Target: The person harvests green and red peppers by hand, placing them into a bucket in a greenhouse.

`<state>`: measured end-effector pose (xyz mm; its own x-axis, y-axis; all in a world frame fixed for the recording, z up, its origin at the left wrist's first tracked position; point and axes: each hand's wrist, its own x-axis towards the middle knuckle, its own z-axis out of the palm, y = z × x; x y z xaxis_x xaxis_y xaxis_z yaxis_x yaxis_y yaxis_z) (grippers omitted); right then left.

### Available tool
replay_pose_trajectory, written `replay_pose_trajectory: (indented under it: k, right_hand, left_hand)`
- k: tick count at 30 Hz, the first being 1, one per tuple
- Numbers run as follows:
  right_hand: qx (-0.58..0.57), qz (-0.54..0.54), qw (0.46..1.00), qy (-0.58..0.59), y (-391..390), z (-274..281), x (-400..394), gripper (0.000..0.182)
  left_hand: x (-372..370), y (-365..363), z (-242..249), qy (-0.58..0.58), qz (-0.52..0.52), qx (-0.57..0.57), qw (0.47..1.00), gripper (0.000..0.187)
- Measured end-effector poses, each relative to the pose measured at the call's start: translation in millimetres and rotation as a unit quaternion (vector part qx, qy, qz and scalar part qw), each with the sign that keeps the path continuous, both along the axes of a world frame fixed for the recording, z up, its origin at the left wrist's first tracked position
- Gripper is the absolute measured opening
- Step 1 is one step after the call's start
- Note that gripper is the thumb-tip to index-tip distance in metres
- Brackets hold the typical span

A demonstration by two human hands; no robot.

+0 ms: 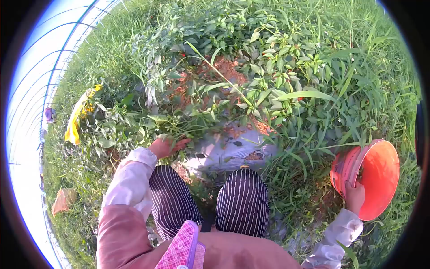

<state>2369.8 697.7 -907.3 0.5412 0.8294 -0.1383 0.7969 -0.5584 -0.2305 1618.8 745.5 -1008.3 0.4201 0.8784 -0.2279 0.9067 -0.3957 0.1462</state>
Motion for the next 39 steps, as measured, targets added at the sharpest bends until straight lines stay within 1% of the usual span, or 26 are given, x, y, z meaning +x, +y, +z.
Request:
replay_pose_trajectory:
  k: [1,3,6,7,9,10,12,14,15,17,18,20,22,23,24,25,27,28,29,31,33,35,36,37,38,39]
  right_hand:
    - [-0.006,0.008,1.0,0.003,1.9,-5.7,6.4,0.03]
    - [0.057,0.023,0.987,0.149,-1.5,-16.0,26.4,0.03]
    - [0.073,0.019,0.979,0.192,-1.5,-17.4,27.3,0.032]
    - [0.06,0.026,0.979,0.192,-4.1,-23.7,33.8,0.032]
    - [0.067,0.006,0.972,0.226,-6.4,-37.7,47.4,0.031]
    - [0.057,0.012,0.972,0.228,-4.0,-39.6,48.2,0.031]
    - [0.09,0.027,0.971,0.221,-6.5,-43.6,47.0,0.03]
    - [0.066,0.014,0.975,0.214,-7.6,-32.5,39.2,0.031]
    - [0.048,0.004,0.978,0.205,-5.5,-29.7,36.2,0.031]
    - [0.056,0.013,0.976,0.21,-10.6,-46.0,45.4,0.032]
    - [0.07,0.015,0.975,0.212,-13.6,-52.3,48.1,0.033]
    - [0.045,0.012,0.978,0.203,-15.4,-44.7,40.4,0.033]
    - [0.024,0.008,0.981,0.191,-16.2,-43.4,39.4,0.034]
    - [0.043,-0.001,0.98,0.194,-18.7,-46.6,43.5,0.034]
    - [0.063,-0.012,0.978,0.199,-19.3,-51.2,46.5,0.034]
    - [0.06,-0.015,0.978,0.2,-17.8,-54.9,49.3,0.034]
    - [0.06,-0.017,0.977,0.206,-18.8,-54.0,58.5,0.034]
    - [0.025,-0.032,0.981,0.188,-17.2,-52.2,61.4,0.034]
    - [0.022,-0.033,0.981,0.189,-14.6,-48.6,62.7,0.034]
    - [0.032,-0.085,0.956,0.281,-14.8,-45.1,64.1,0.029]
    - [0.058,-0.083,0.952,0.29,-16.5,-51.6,67.8,0.029]
    - [0.044,-0.029,0.978,0.203,-15.5,-47.5,67.4,0.03]
    - [0.053,-0.029,0.976,0.209,-17.5,-50.5,68.9,0.031]
    - [0.051,-0.03,0.976,0.211,-17.8,-52.5,70.3,0.031]
    - [0.045,-0.028,0.979,0.197,-19.2,-55.2,72.9,0.031]
    - [0.038,-0.027,0.982,0.181,-21.3,-56.2,75.0,0.032]
  left_hand:
    - [8.6,-5.5,-0.5,0.025,-0.021,0.017,0.999,0.039]
    - [24.9,-14.7,-3.9,0.074,-0.048,0.057,0.995,0.039]
    - [37.0,-20.4,-6.6,0.148,-0.054,0.127,0.979,0.038]
    - [39.9,-20.9,-4.6,0.175,-0.051,0.15,0.972,0.038]
    - [43.9,-17.5,8.6,0.242,-0.052,0.179,0.952,0.038]
    - [52.5,-15.2,21.3,0.283,-0.06,0.179,0.94,0.038]
    - [85.4,-0.8,63.9,0.387,-0.109,0.153,0.903,0.039]
    - [99.1,19.5,77.4,0.405,-0.055,0.086,0.909,0.042]
    - [110.6,27.0,95.8,0.448,-0.092,0.091,0.885,0.043]
    - [115.6,39.0,111.5,0.427,-0.138,0.09,0.889,0.045]
    - [115.7,42.6,114.8,0.428,-0.138,0.082,0.89,0.045]
    - [119.1,51.6,118.2,0.426,-0.156,0.062,0.889,0.041]
    - [130.0,61.7,126.0,0.424,-0.137,0.036,0.894,0.04]
    - [131.4,65.4,126.9,0.426,-0.116,0.014,0.897,0.04]
    - [122.3,72.2,125.1,0.369,-0.105,-0.026,0.923,0.039]
    - [104.8,83.1,125.1,0.37,-0.109,-0.029,0.922,0.039]
    - [79.5,102.0,129.0,0.267,-0.187,-0.04,0.944,0.04]
    - [74.5,112.7,133.9,0.26,-0.12,-0.124,0.95,0.045]
    - [70.5,122.0,131.8,0.261,-0.121,-0.127,0.949,0.045]
    - [62.6,141.4,131.8,0.163,-0.152,-0.097,0.97,0.052]
    - [63.1,160.7,130.9,0.151,-0.151,-0.091,0.973,0.05]
    - [61.8,178.0,128.5,0.124,-0.008,-0.114,0.986,0.046]
    - [57.2,191.4,123.6,0.04,0.073,-0.205,0.975,0.046]
    - [48.9,193.7,121.3,0.042,0.072,-0.207,0.975,0.046]
    - [41.7,193.8,119.0,-0.084,0.225,-0.192,0.952,0.039]
    - [41.8,198.6,119.5,-0.133,0.267,-0.207,0.932,0.033]
